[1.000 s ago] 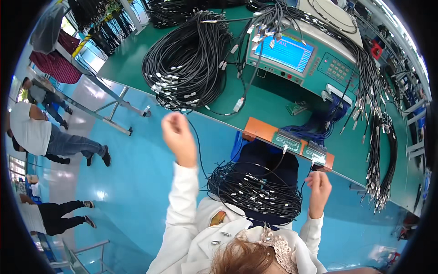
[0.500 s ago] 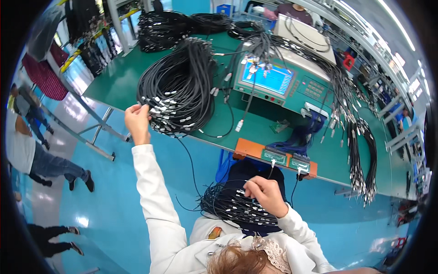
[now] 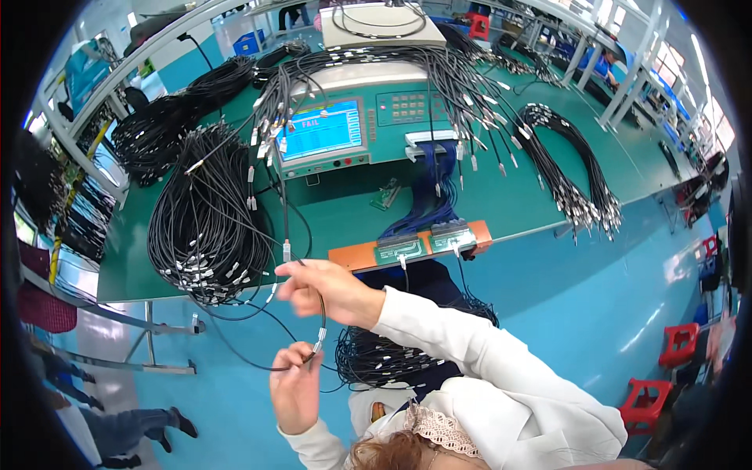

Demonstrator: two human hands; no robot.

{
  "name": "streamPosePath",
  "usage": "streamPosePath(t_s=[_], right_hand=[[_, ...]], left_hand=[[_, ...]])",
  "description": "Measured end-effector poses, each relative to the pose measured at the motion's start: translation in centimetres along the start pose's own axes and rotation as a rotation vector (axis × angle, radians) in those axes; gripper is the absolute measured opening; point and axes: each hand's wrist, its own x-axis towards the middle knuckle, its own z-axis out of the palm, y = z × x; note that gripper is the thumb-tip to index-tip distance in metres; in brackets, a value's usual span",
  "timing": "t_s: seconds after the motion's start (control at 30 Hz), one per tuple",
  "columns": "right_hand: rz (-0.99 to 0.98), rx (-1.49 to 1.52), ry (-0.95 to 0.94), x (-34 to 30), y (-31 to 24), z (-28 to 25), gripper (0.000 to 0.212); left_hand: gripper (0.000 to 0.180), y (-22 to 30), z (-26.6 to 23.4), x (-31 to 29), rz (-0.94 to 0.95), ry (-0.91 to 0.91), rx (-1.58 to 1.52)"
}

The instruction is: Testing wire harnesses by connecting them to a testing jig and monitoring results on a screen.

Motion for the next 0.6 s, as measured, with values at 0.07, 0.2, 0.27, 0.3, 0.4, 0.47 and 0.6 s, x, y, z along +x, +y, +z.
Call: streamPosePath(t_s=[0.07,0.2,0.27,0.3,0.4,0.47,0.6], right_hand=[[-0.002,0.035,-0.191,-1.3,-0.3,-1.2,0.029],[-0.093,-0.639,-0.283,-9.6,-0.2,-2.0,0.023],[-0.064,-0.721,-0.442,-13.1,1.1,-5.0,0.020],[-0.067,-0.667,-0.445,-15.1,1.0,-6.1,0.019],[0.004,-0.442,0.118,-21.4,-0.5,-8.5,0.013],[-0.536,-0.064,0.129,-23.3,-0.1,-11.4,0.019],[-0.888,0.379,0.448,-29.8,-6.5,-14.4,0.024]], left_hand=[[0.014,2.3,-0.7,1.5,0.057,0.081,-0.112],[0.016,12.4,-8.3,6.2,0.096,0.095,-0.456],[0.020,16.5,-10.6,5.8,0.188,0.045,-0.235],[0.021,17.9,-12.0,5.4,0.191,-0.074,-0.199],[0.018,20.4,-14.8,3.3,0.355,-0.018,-0.177],[0.018,20.3,-14.9,2.2,0.411,0.090,-0.202],[0.020,18.9,-14.8,0.9,0.365,0.040,-0.181]])
